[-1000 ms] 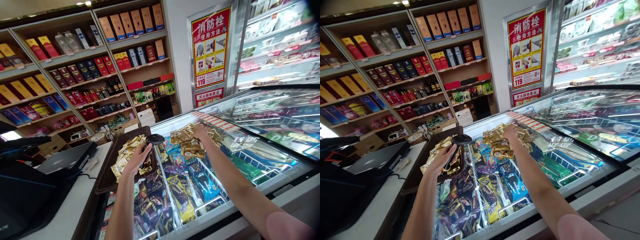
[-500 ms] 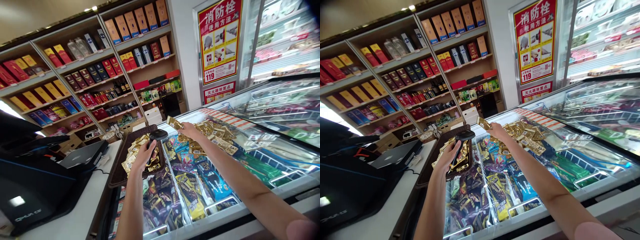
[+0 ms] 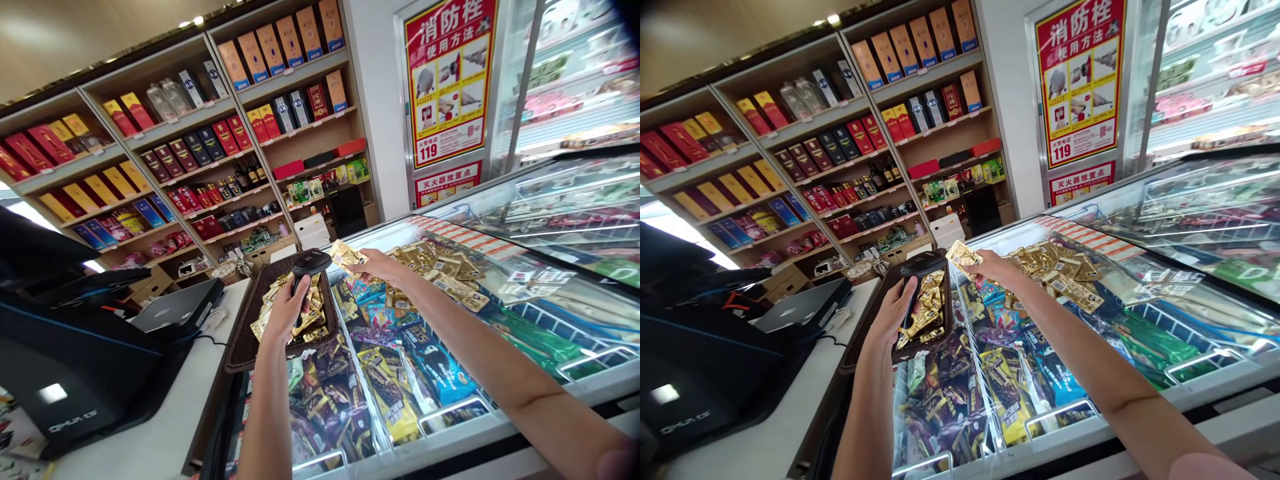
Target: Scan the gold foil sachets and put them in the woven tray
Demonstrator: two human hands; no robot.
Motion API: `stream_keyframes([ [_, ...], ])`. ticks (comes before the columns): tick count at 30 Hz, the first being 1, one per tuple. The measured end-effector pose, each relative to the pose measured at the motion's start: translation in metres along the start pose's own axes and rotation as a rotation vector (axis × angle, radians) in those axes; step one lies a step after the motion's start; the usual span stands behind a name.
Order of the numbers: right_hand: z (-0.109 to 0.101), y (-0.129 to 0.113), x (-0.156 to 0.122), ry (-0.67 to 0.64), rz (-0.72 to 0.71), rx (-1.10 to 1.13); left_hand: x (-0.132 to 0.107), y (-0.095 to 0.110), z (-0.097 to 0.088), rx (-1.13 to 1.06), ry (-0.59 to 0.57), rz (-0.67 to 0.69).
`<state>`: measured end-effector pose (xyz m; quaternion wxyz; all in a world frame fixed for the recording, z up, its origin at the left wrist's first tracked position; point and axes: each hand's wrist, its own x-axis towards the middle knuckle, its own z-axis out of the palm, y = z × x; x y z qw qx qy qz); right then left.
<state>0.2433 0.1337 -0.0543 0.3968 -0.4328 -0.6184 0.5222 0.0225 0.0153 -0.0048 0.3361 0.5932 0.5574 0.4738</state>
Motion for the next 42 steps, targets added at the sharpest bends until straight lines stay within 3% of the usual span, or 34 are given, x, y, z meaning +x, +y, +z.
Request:
stream_keyframes([
  [8,0.001,0.002,-0.001,-0.035,0.013,-0.037,0.0,-0.001,-0.006,0.013,-0.026,0.009],
  [11,0.007,0.009,-0.003,-0.048,0.04,-0.066,-0.001,0.0,-0.015,0.029,0.023,0.022],
  [16,0.043,0.021,0.005,-0.115,0.112,-0.049,-0.007,0.007,-0.032,-0.025,0.087,-0.01],
  [19,0.074,0.023,0.02,-0.226,0.038,-0.073,-0.009,0.008,-0.036,-0.07,0.103,-0.014],
  [21,0.089,0.023,0.028,-0.176,-0.067,-0.245,-0.009,0.008,-0.036,-0.07,0.109,-0.018],
  [23,0.093,0.024,0.033,-0.016,-0.188,-0.507,-0.009,0.007,-0.035,-0.068,0.1,-0.017],
  [25,0.082,0.029,0.034,0.109,-0.284,-0.729,-0.008,0.006,-0.035,-0.065,0.086,-0.014],
  [27,0.059,0.035,0.033,0.172,-0.305,-0.863,-0.007,0.005,-0.035,-0.051,0.085,-0.018],
  [32,-0.023,0.056,0.028,0.388,-0.011,-1.088,-0.004,0.003,-0.035,-0.011,0.07,-0.021],
  [34,-0.045,0.068,0.03,0.436,0.092,-1.121,-0.003,0.003,-0.032,0.011,0.058,-0.036],
  [37,-0.055,0.087,0.034,0.441,0.149,-1.138,-0.001,0.001,-0.027,0.044,0.029,-0.022],
  [42,-0.041,0.103,0.04,0.31,0.16,-1.153,0.004,-0.006,-0.02,0.095,-0.007,-0.029],
])
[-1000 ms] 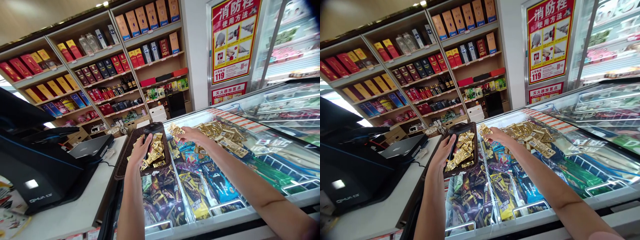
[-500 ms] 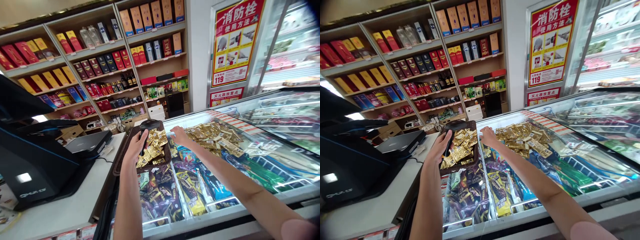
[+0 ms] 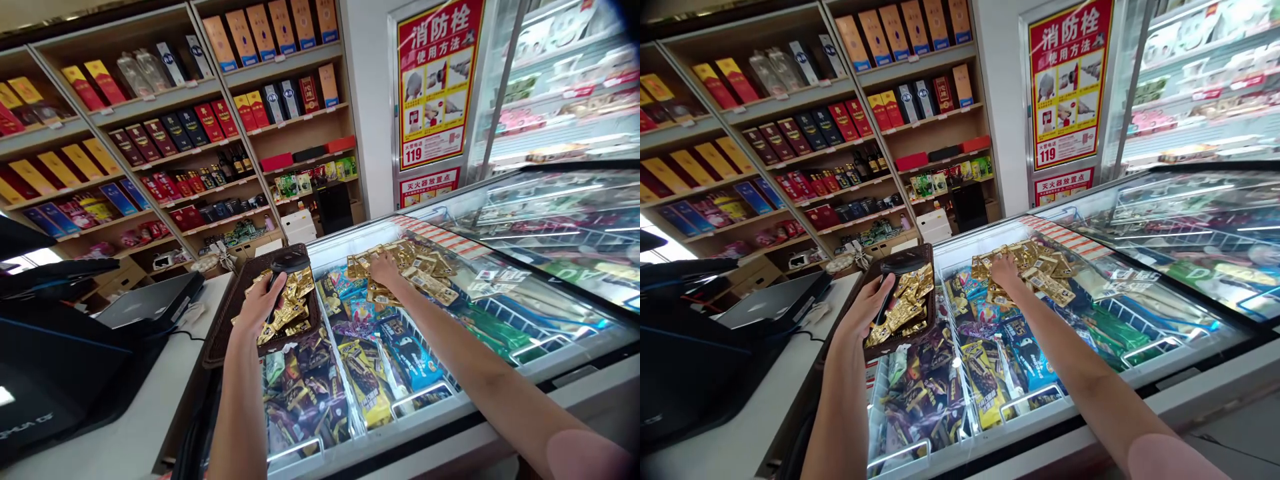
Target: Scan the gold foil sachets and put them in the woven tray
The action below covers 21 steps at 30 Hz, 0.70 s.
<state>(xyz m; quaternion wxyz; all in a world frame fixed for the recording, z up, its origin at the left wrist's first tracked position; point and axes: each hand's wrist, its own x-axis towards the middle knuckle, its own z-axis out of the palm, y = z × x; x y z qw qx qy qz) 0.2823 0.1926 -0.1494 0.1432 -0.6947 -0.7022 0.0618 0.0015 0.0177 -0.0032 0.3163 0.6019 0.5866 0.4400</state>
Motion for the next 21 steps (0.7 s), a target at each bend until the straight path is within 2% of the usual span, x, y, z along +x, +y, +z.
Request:
stream_keyframes([
  [2,0.0,-0.005,-0.002,-0.012,-0.012,0.002,0.001,-0.001,0.002,0.015,-0.007,-0.017],
  [7,-0.011,-0.011,-0.01,0.117,0.004,0.045,0.001,0.001,0.004,0.015,-0.039,-0.012],
  [12,-0.027,-0.012,-0.008,-0.045,0.074,0.207,-0.001,0.003,0.004,0.01,-0.04,-0.011],
  [16,-0.041,-0.017,-0.004,-0.062,0.052,0.343,-0.003,0.004,0.002,0.007,-0.048,0.006],
  [21,-0.057,-0.033,-0.015,-0.119,0.013,0.681,-0.006,0.007,0.002,-0.011,-0.048,0.026],
])
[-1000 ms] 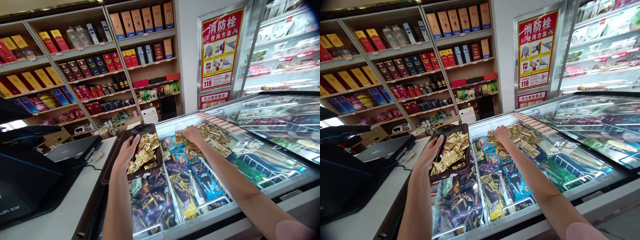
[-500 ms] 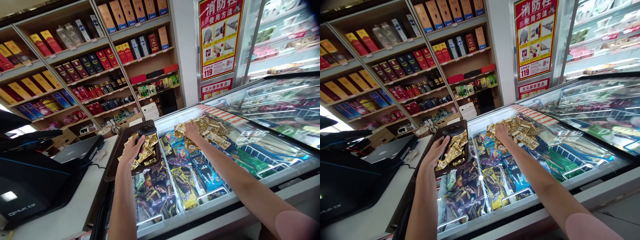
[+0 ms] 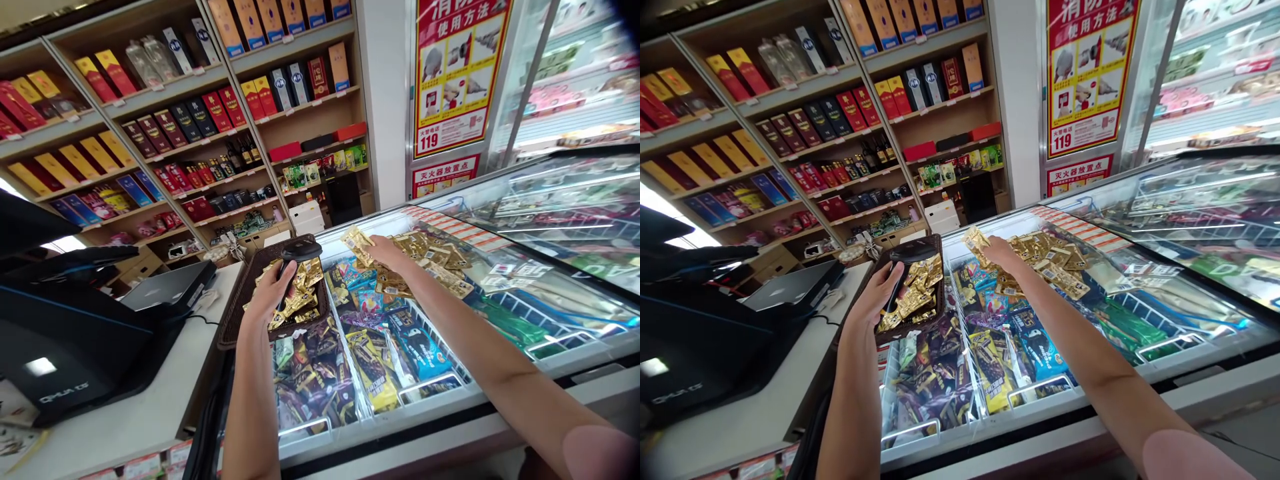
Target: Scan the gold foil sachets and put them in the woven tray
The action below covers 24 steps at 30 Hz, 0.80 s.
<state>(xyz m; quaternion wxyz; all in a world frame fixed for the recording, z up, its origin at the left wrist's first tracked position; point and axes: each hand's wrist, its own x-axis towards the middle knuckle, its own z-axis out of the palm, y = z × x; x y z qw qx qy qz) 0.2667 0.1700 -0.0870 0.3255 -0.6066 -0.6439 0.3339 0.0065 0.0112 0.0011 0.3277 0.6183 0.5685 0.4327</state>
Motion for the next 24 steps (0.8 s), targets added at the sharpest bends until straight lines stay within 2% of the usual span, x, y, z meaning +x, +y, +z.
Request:
stream_keyframes([
  [3,0.001,-0.009,-0.009,-0.041,-0.026,0.082,0.0,0.0,0.0,0.026,-0.02,0.012],
  [9,0.001,-0.015,-0.016,-0.079,-0.047,0.096,-0.001,0.003,0.005,0.022,-0.064,0.008],
  [17,0.0,-0.019,-0.024,-0.094,-0.071,0.01,0.0,-0.002,0.013,0.083,-0.134,0.024],
  [24,0.002,-0.018,-0.021,-0.081,-0.085,-0.048,0.002,-0.005,0.017,0.042,-0.132,0.054],
])
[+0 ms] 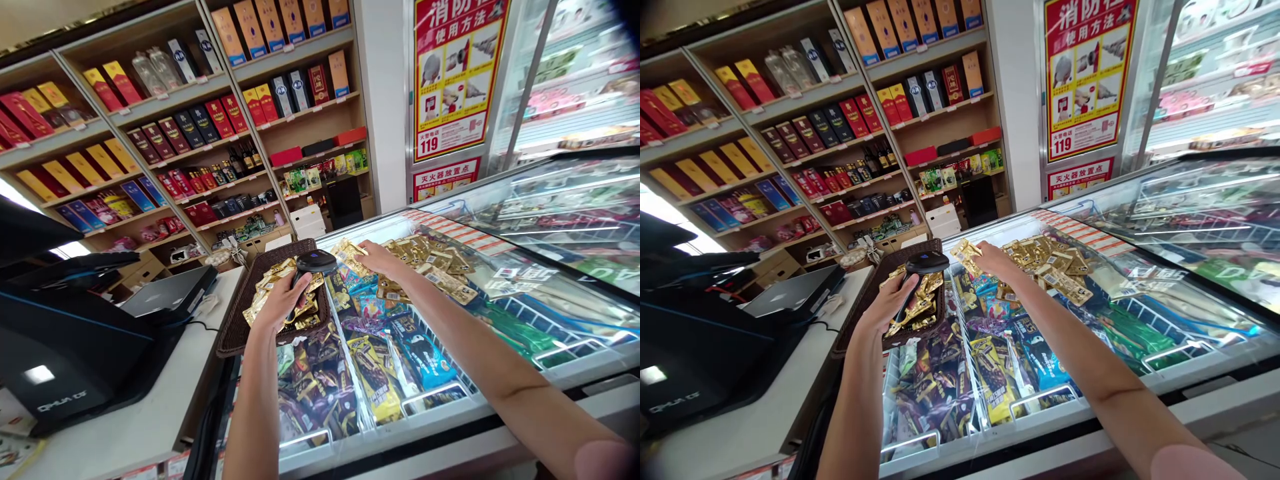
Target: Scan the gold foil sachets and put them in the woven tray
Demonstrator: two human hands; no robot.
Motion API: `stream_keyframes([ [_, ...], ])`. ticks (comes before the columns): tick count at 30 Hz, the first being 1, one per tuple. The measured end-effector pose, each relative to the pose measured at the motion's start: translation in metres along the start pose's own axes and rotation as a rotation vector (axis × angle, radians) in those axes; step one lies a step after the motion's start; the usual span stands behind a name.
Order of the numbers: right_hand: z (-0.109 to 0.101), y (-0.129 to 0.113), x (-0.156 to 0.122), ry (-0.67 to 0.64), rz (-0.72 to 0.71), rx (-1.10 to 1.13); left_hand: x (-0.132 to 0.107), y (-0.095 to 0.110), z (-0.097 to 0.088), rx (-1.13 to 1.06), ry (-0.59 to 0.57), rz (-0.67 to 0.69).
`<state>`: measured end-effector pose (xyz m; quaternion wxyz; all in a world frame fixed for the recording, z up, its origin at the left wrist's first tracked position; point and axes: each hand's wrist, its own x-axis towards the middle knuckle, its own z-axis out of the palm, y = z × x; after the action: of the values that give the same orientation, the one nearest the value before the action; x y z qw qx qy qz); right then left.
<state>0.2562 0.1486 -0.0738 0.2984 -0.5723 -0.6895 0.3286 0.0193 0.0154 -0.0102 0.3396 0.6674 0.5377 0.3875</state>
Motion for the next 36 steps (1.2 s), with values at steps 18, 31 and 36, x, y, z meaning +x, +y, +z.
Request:
stream_keyframes([
  [18,0.033,-0.021,-0.02,-0.156,-0.001,0.186,-0.03,-0.002,-0.066,0.168,0.217,-0.129],
  [31,0.156,-0.118,-0.018,-0.417,-0.14,0.357,-0.053,-0.012,-0.101,0.125,0.42,-0.106],
  [36,0.097,-0.065,-0.015,-0.262,-0.246,0.046,-0.04,-0.011,-0.09,0.145,0.403,-0.092],
])
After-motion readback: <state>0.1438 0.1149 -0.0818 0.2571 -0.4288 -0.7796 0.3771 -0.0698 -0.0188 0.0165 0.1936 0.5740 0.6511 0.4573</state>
